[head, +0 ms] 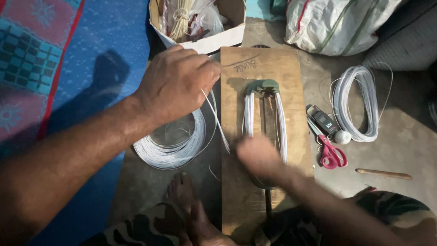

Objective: The person sits on the floor and winds white plastic-coated wire from a large coil onto a green oval winding frame mounted on a wooden board, repeatedly looping the wire around the frame by hand and tightening the wraps. They work the wire end free from the coil and continue winding to build up the coil on the frame.

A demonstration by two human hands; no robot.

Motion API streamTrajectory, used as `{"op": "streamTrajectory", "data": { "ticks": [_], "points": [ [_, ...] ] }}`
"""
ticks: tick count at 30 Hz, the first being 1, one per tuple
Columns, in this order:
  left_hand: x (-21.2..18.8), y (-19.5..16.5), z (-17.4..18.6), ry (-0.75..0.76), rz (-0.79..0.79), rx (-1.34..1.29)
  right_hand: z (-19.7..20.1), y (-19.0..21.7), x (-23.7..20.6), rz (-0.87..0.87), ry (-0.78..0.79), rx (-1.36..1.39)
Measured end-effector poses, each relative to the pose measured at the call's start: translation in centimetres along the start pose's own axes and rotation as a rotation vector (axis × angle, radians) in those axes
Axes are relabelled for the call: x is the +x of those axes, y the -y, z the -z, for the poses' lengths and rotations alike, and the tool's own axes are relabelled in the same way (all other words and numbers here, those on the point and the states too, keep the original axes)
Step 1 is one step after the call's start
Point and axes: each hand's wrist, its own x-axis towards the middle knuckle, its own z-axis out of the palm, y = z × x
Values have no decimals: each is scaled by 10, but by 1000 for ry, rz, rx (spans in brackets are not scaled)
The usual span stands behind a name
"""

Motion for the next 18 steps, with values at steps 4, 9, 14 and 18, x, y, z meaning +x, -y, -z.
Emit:
{"op": "streamTrajectory", "data": {
  "ticks": [4,9,14,18],
  "points": [
    [-5,0,-17,-94,168,-306,-75,61,-107,210,-491,157],
    [-12,2,-40,161,599,-795,-148,31,-152,-516,-165,500],
    [-21,-13,-55,612,1160,-1249,-151,-60,-123,-861,-145,920],
    [-31,-31,-53,874,1072,-1084,-128,-94,-82,-837,-444,495]
  ]
}}
